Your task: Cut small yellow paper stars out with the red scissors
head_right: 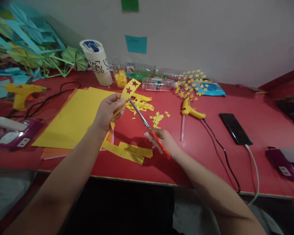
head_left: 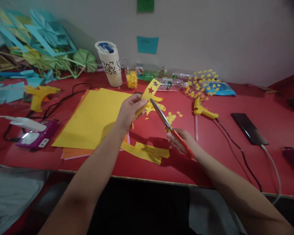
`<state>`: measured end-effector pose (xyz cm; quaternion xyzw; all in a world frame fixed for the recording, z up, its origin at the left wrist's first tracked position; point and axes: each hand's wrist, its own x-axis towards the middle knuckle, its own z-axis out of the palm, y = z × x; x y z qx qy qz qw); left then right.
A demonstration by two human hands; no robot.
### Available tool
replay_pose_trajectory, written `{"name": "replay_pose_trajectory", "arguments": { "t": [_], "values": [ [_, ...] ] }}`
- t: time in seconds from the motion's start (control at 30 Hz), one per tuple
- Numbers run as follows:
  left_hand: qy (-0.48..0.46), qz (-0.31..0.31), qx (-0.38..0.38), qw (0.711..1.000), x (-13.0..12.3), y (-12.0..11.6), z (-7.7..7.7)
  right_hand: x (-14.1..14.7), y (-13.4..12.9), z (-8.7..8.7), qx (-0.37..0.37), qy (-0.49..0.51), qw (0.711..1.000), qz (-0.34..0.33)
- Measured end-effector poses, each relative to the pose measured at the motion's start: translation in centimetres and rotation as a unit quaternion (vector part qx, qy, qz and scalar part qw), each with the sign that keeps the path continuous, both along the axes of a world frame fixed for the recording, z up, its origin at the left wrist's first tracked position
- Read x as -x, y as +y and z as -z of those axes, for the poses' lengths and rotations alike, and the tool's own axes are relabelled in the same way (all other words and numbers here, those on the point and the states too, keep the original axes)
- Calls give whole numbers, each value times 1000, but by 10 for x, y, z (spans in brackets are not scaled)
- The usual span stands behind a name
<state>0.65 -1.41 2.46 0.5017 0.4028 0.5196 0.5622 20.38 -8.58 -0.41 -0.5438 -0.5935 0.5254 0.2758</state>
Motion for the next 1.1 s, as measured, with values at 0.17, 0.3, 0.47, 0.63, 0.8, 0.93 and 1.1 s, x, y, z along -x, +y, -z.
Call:
{"name": "replay_pose_trajectory", "arguments": {
  "t": [0.17,0.3,0.47,0.63,0.8,0.93,1.1],
  "values": [
    [5,-29,17,999,3,0,-3,0,1,-2,24,-19,999,-14],
    [5,-6,14,1000,7,4,1,0,1,-5,17,-23,999,-32],
    [21,1,15,1000,9,4,0,-1,1,-8,21,-27,998,-43],
    [46,0,9,999,10,3,-3,0,1,-10,20,-42,998,-46],
    [48,-4,10,999,10,3,-3,-2,2,-9,23,-40,997,-54],
    [40,-7,15,999,9,4,-3,-2,2,-9,28,-49,997,-55],
    [28,-4,12,1000,10,4,-2,-4,2,-8,18,-52,997,-56]
  ]
}}
